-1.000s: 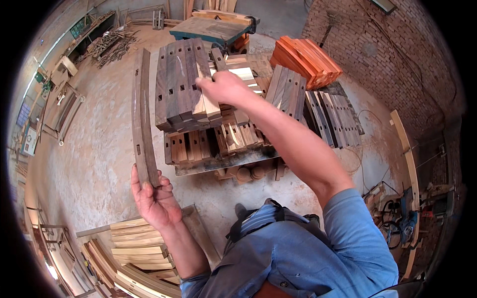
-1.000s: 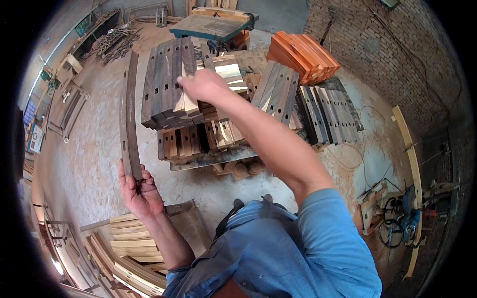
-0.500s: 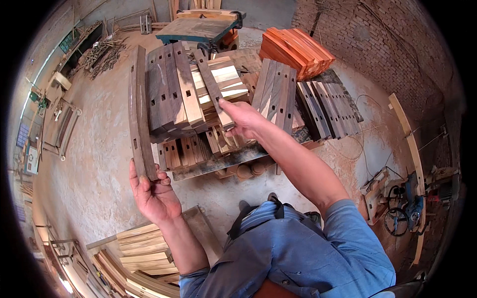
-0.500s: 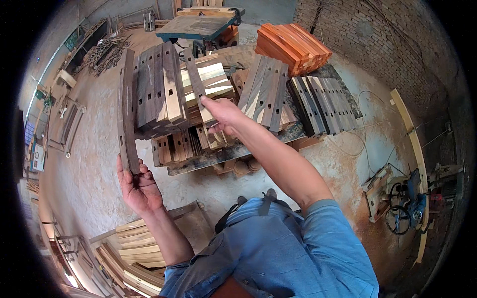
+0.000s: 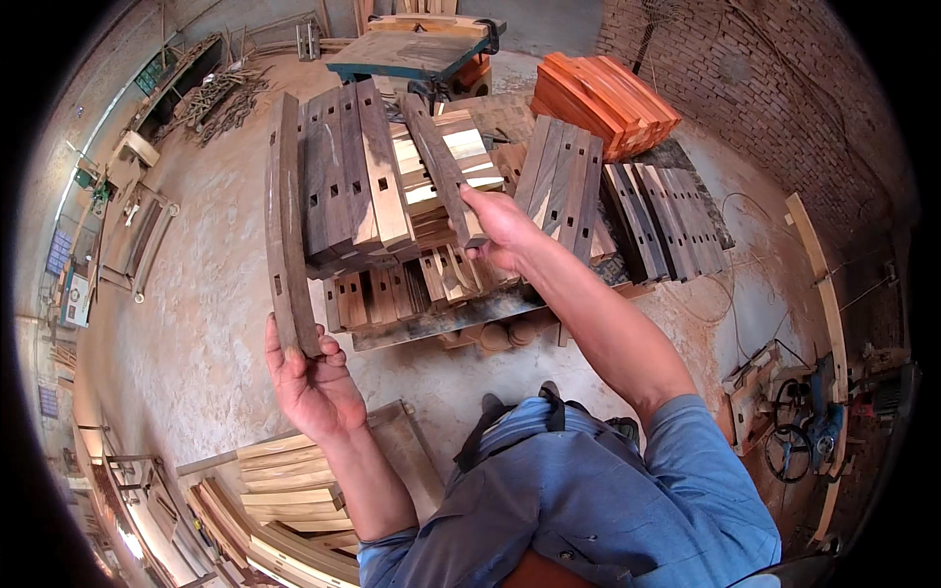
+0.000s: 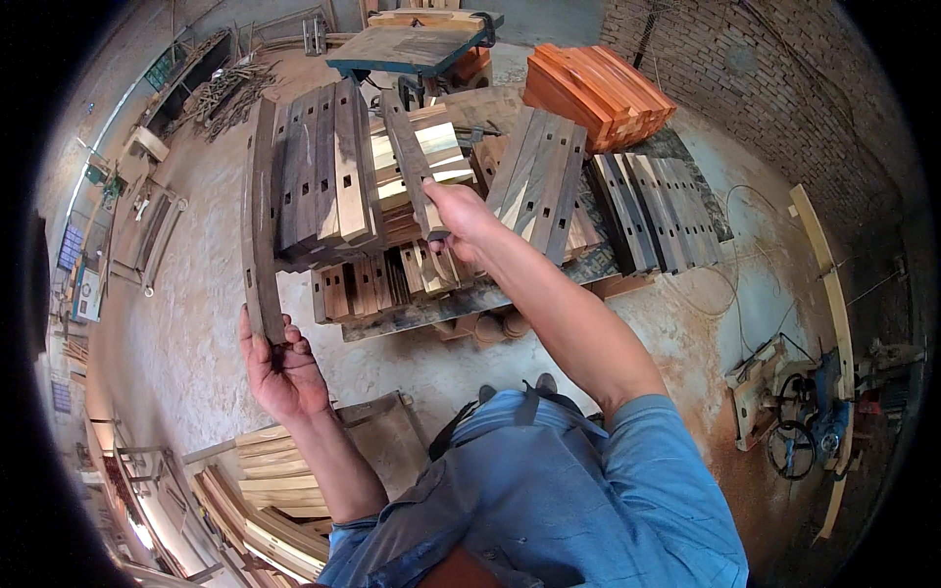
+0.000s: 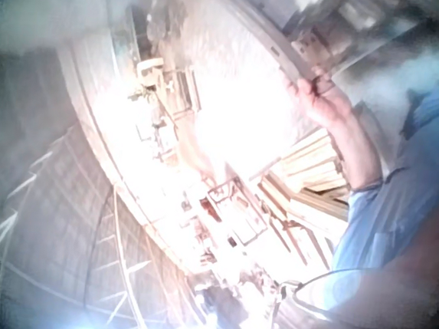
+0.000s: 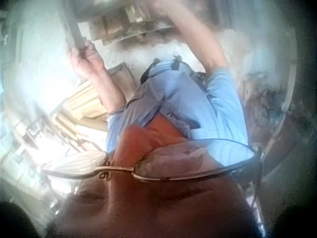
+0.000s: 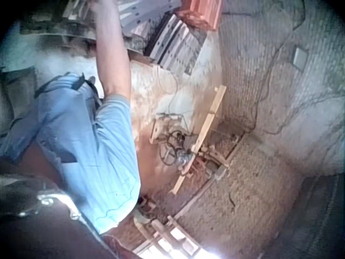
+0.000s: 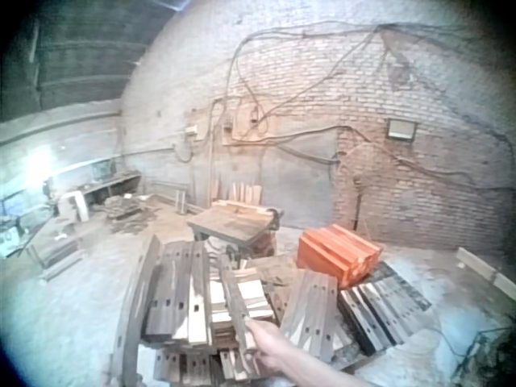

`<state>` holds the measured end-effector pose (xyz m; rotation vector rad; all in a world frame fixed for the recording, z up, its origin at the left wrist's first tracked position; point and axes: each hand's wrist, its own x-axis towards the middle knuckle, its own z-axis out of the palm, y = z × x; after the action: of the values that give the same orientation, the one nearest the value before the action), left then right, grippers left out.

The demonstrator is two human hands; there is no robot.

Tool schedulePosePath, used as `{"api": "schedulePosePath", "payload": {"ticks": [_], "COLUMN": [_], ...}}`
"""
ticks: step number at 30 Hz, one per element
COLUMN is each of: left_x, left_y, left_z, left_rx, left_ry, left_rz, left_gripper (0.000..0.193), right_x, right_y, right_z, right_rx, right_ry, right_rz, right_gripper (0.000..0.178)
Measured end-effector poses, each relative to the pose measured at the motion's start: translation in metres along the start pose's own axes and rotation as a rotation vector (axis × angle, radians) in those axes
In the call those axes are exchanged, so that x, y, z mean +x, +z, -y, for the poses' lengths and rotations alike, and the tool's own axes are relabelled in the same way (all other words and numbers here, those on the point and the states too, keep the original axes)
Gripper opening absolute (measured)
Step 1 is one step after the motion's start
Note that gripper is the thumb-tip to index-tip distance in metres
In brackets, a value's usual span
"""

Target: The person picks up individual curved wooden slats with rectangular cutouts from a pile on a workbench. They inspect each piece and place it into a growing stack, aligning the edges. The person continues this process, handling the wood pieces one by one to build a neat pile.

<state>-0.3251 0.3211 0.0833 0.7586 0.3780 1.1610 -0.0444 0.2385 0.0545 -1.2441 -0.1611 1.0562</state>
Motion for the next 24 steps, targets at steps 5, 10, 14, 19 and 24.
{"api": "schedulePosePath", "payload": {"ticks": [5,10,14,19,24], "left_x": [-0.001,0.001,0.008,0.009,0.006], "left_y": [0.005,0.000,-0.013,-0.015,-0.007], "left_z": [0.001,0.004,0.007,-0.001,0.002], "left_rx": [-0.006,-0.028,-0.066,-0.049,-0.046], "left_ry": [0.028,0.018,0.015,0.013,0.011], "left_rz": [-0.078,-0.024,0.067,0.061,0.039], "left_gripper": [0.050,0.053,0.055,0.051,0.057], "right_x": [-0.013,-0.020,-0.039,-0.043,-0.025], "right_y": [0.005,0.001,0.016,0.047,0.044], "right_z": [0.006,0.012,0.027,0.040,0.037], "right_rx": [-0.129,-0.287,-0.460,-0.436,-0.536], "right_ry": [-0.117,-0.266,-0.430,-0.396,-0.361], "right_rz": [0.039,0.046,-0.058,0.016,-0.017], "right_gripper": [0.037,0.038,0.047,0.047,0.048]}}
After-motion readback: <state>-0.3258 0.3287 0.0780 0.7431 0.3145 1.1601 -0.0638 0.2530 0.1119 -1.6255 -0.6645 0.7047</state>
